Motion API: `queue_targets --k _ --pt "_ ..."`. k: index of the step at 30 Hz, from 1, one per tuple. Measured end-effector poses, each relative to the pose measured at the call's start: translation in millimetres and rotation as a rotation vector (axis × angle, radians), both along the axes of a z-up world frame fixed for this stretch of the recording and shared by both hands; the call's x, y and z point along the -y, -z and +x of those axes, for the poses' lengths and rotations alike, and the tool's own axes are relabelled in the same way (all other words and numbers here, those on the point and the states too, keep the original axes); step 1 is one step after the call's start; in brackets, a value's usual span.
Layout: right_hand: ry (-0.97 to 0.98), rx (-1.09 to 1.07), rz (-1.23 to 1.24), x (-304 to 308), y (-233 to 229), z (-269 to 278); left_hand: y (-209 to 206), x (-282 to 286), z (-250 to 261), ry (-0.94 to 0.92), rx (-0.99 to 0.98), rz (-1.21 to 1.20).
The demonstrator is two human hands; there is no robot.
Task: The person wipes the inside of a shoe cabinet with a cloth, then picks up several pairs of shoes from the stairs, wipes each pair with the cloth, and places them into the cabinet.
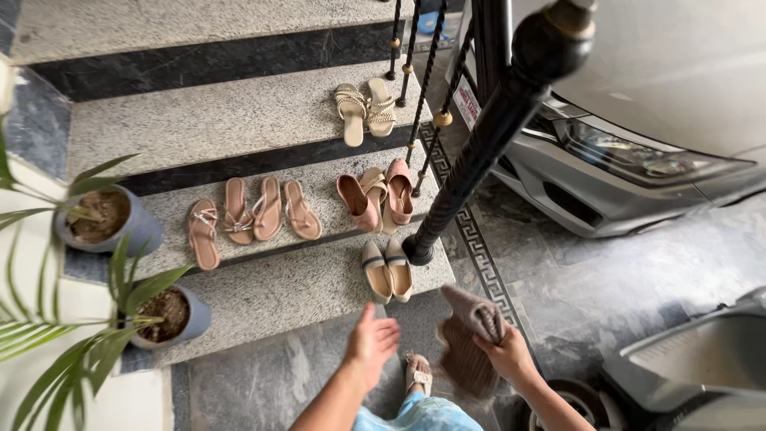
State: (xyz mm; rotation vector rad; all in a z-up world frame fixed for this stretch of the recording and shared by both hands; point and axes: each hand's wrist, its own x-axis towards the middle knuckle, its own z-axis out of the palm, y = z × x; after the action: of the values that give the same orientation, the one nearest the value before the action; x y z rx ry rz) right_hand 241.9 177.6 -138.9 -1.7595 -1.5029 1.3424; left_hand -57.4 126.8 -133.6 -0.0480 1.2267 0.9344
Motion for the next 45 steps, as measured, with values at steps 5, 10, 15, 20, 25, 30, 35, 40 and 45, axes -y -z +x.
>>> queue_targets --k 5,10,15,20,25,30,35,40,45 --pt "-0.605 0.514 -0.085 -67 19 6 102 -23 -22 -0.155 0.005 -0.057" --pt "-1.158 0.749 -0.317 -94 88 -24 219 -18 -18 -0.267 0.119 -0.231" --pt "-1.318 0.663 -0.261 -117 200 -77 303 -32 -12 -0.323 0.136 -0.270" --pt "-1.467 0.703 -0.255 -127 327 -143 346 -57 -28 -0.415 0.196 -0.233" --pt "-1.394 0.750 -0.315 -137 448 -176 370 -70 -54 -0.536 0.299 -0.198" --pt "-1.340 0.738 -0.260 -141 496 -181 381 -75 -64 -0.661 0.372 -0.216" --pt "-1.601 0.905 -0.190 -125 444 -201 389 -79 -66 -0.778 0.415 -0.200" --pt "-1.588 0.725 0.103 -70 350 -216 420 -62 -68 -0.974 0.438 -0.223" --pt "-1.452 0.227 0.087 0 269 -228 432 -45 -76 -1.131 0.435 -0.345"
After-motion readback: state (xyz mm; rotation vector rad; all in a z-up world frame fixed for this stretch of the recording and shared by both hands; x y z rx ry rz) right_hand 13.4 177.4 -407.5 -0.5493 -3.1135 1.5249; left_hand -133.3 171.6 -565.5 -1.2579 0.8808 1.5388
